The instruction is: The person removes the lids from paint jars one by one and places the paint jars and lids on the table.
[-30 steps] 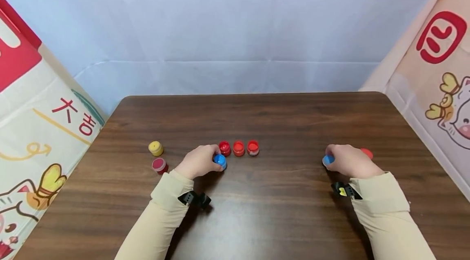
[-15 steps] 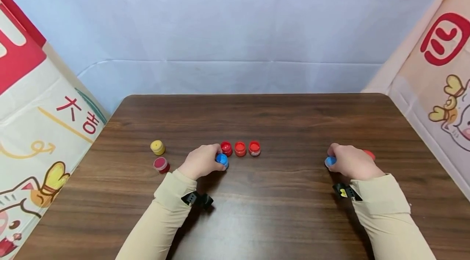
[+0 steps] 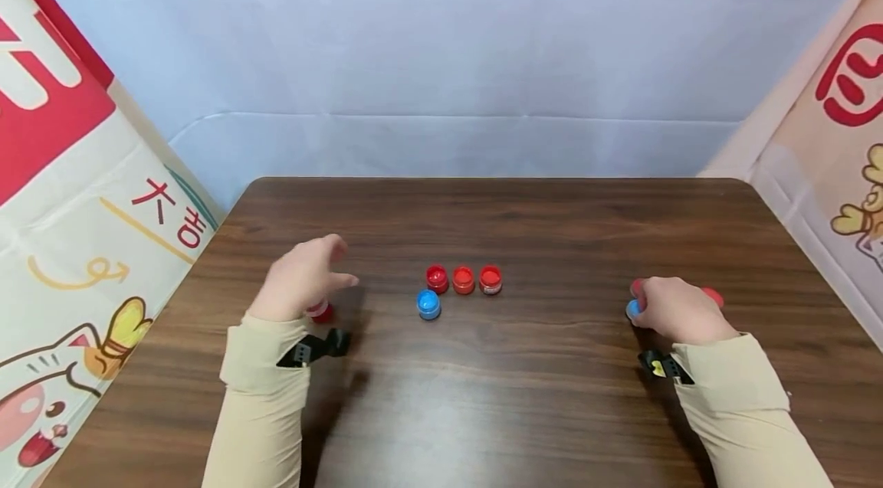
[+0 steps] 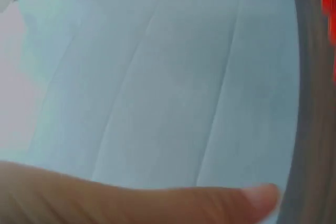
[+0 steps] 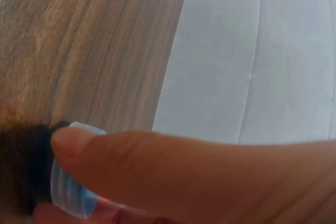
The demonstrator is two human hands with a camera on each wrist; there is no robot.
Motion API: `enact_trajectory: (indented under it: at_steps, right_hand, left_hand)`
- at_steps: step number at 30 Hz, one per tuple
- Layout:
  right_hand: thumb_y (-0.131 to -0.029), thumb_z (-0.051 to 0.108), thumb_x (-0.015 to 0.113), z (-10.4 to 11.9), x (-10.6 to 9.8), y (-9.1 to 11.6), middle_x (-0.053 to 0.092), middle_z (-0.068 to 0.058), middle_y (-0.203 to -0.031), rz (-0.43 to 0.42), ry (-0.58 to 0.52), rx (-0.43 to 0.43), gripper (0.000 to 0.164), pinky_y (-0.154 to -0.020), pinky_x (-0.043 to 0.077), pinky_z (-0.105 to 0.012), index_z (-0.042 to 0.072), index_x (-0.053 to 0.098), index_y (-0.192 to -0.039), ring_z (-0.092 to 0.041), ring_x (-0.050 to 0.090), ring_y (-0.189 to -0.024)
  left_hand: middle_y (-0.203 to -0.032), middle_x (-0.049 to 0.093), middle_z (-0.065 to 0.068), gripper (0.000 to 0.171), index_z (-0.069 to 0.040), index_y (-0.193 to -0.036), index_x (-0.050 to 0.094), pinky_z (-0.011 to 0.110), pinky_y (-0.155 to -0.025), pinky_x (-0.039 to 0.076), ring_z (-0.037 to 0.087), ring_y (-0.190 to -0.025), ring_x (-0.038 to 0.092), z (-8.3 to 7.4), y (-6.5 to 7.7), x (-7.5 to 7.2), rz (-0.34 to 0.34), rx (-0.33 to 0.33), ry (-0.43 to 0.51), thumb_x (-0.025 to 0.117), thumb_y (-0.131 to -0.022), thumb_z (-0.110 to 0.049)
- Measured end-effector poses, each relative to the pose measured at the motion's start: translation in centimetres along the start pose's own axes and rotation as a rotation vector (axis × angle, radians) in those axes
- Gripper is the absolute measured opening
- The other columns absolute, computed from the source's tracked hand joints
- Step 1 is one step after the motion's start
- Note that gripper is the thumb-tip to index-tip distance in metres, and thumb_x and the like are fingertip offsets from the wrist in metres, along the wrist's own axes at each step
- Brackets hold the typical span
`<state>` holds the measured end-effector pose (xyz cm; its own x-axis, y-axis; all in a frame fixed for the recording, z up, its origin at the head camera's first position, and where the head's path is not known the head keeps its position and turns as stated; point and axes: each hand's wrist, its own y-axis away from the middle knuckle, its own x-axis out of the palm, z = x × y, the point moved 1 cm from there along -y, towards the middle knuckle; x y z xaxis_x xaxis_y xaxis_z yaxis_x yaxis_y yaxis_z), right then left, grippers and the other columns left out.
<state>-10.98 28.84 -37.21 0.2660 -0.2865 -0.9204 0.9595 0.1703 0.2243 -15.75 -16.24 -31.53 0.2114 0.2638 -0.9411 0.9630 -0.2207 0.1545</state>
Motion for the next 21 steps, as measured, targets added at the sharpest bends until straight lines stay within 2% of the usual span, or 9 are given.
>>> enact_trajectory:
  at_steps: [3, 5, 7, 10, 16, 21]
  right_hand:
    - [-0.075, 0.005, 0.051, -0.1, -0.2, 0.1, 0.019, 0.007, -0.056, 0.003, -0.004, -0.005, 0.028, -0.053, 0.011, -0.031, 0.016, 0.030, -0.060, -0.011, 0.019, -0.054]
    - [-0.075, 0.005, 0.051, -0.1, -0.3, 0.2, 0.019, 0.006, -0.056, -0.005, 0.002, -0.004, 0.027, -0.053, 0.011, -0.031, 0.016, 0.031, -0.060, -0.011, 0.019, -0.054]
    - [-0.075, 0.004, 0.050, -0.1, -0.4, 0.3, 0.018, 0.006, -0.057, -0.015, 0.002, -0.002, 0.028, -0.053, 0.010, -0.032, 0.016, 0.030, -0.060, -0.011, 0.019, -0.054]
    - [-0.078, 0.006, 0.053, -0.1, -0.2, 0.2, 0.019, 0.007, -0.056, -0.017, -0.005, -0.001, 0.030, -0.053, 0.012, -0.031, 0.016, 0.031, -0.060, -0.011, 0.020, -0.054]
    - [-0.080, 0.009, 0.060, 0.0, 0.4, 0.1, 0.018, 0.007, -0.057, -0.022, -0.006, 0.011, 0.037, -0.053, 0.012, -0.030, 0.017, 0.030, -0.059, -0.011, 0.019, -0.055]
    - [-0.081, 0.013, 0.061, -0.1, 0.4, -0.1, 0.022, 0.006, -0.057, -0.012, -0.004, 0.011, 0.036, -0.051, 0.014, -0.030, 0.016, 0.031, -0.061, -0.011, 0.023, -0.054]
  left_hand:
    - [-0.095, 0.063, 0.011, 0.040, -0.002, -0.107, 0.059, 0.043, -0.067, 0.048, 0.026, -0.083, 0.059, 1.9, 0.1, -0.9, 0.043, -0.085, -0.042, 0.073, -0.079, -0.027]
    - [-0.079, 0.060, 0.007, 0.026, -0.003, -0.090, 0.063, 0.038, -0.060, 0.045, 0.022, -0.071, 0.055, 2.7, -0.2, -1.0, 0.087, -0.117, -0.044, 0.072, -0.077, -0.024]
    - [-0.064, 0.052, 0.002, 0.019, -0.006, -0.071, 0.060, 0.034, -0.054, 0.040, 0.018, -0.061, 0.048, 3.3, -0.5, -0.8, 0.124, -0.139, -0.032, 0.072, -0.075, -0.020]
    - [-0.052, 0.041, -0.003, 0.028, -0.012, -0.053, 0.049, 0.030, -0.051, 0.034, 0.015, -0.053, 0.039, 3.9, -0.6, -0.2, 0.167, -0.167, -0.010, 0.071, -0.071, -0.015]
    - [-0.053, 0.059, 0.001, 0.020, -0.008, -0.055, 0.058, 0.028, -0.055, 0.040, 0.014, -0.052, 0.054, 4.8, -0.6, 1.3, 0.199, -0.166, 0.035, 0.072, -0.069, -0.011]
    - [-0.055, 0.057, 0.001, 0.022, -0.009, -0.061, 0.055, 0.030, -0.054, 0.041, 0.014, -0.053, 0.053, 5.0, -0.6, 2.0, 0.193, -0.163, 0.024, 0.076, -0.065, -0.011]
